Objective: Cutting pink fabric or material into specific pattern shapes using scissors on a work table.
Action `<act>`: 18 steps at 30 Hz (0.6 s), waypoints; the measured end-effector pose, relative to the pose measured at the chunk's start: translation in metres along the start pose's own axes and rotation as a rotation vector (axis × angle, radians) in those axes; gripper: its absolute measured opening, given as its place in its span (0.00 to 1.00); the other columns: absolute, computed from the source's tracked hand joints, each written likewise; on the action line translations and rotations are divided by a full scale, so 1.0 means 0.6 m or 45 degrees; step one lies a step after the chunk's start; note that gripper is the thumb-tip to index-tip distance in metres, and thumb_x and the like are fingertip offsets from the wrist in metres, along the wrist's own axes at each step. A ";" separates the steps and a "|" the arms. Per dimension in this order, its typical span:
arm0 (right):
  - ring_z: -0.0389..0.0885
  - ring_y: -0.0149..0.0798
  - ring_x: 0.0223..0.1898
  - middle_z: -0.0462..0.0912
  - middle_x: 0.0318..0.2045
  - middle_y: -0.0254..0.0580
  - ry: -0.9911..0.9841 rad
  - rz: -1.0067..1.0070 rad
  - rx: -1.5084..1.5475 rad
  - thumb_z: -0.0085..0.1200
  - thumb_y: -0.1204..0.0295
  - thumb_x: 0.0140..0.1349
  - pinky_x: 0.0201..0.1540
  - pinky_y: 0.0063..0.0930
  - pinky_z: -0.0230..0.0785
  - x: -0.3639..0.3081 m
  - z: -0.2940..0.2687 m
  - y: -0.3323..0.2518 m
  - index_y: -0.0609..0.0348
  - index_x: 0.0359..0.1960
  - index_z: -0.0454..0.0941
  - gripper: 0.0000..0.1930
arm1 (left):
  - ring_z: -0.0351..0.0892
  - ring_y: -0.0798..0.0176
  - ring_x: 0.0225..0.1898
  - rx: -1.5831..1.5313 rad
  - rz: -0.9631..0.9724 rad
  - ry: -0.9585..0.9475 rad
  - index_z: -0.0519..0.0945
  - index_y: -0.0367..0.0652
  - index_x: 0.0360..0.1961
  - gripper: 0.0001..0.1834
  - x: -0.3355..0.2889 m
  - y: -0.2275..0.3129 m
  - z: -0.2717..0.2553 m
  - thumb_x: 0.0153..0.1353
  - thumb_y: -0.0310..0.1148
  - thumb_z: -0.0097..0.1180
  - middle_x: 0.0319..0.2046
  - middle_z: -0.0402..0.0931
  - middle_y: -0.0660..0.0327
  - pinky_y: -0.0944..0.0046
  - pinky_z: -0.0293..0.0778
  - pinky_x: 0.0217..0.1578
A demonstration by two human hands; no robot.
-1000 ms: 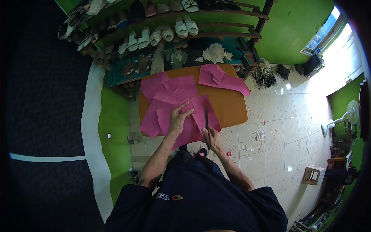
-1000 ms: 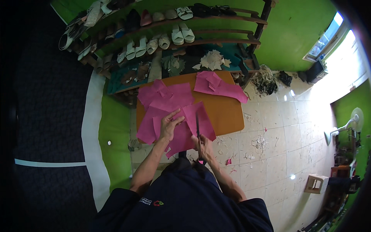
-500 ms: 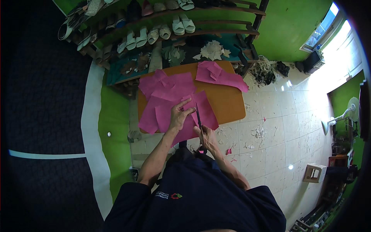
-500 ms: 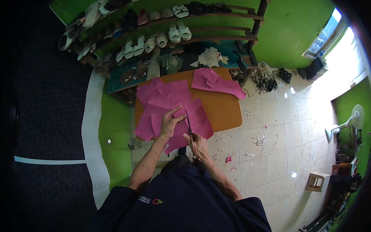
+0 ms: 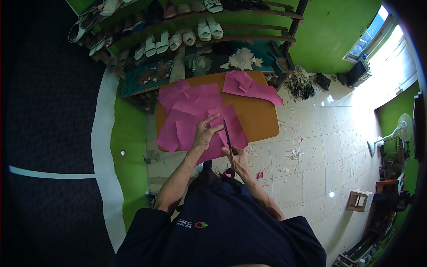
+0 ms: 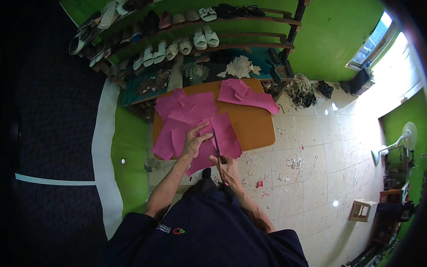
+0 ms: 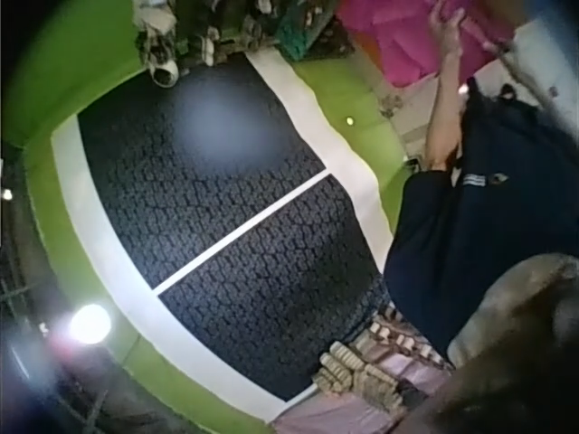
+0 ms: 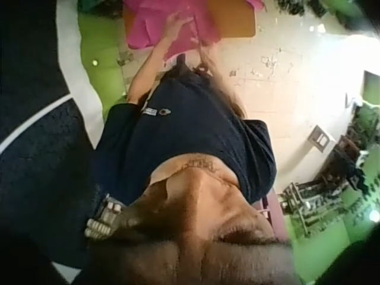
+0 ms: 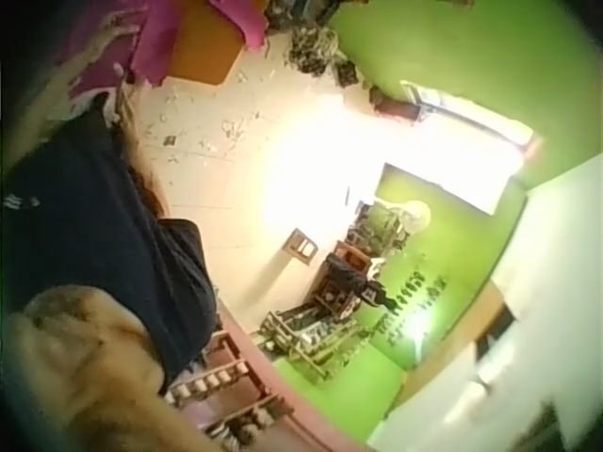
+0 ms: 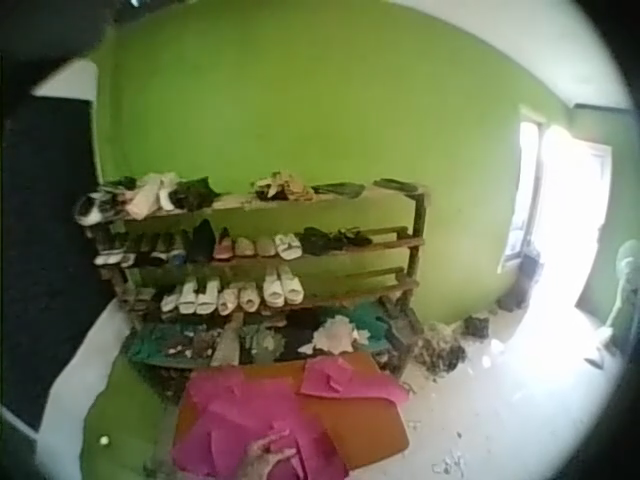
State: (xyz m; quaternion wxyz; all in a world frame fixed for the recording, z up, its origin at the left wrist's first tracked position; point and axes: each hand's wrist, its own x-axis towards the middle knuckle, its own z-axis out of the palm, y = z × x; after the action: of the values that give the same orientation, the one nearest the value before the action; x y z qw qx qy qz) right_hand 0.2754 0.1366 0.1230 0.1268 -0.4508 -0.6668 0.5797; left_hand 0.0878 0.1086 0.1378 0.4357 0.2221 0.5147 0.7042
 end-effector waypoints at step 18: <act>0.68 0.30 0.23 0.70 0.17 0.35 -0.024 0.063 -0.018 0.60 0.35 0.55 0.26 0.33 0.60 -0.012 -0.026 0.006 0.66 0.28 0.77 0.37 | 0.84 0.70 0.37 0.071 -0.074 -0.138 0.76 0.33 0.60 0.29 -0.030 -0.008 0.021 0.55 0.17 0.65 0.42 0.83 0.58 0.71 0.81 0.45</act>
State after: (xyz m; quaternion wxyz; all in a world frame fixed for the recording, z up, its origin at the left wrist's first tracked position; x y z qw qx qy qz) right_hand 0.2921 0.1413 0.1270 0.1030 -0.4628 -0.6607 0.5821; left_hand 0.1085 0.1003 0.1403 0.4770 0.2569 0.5159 0.6636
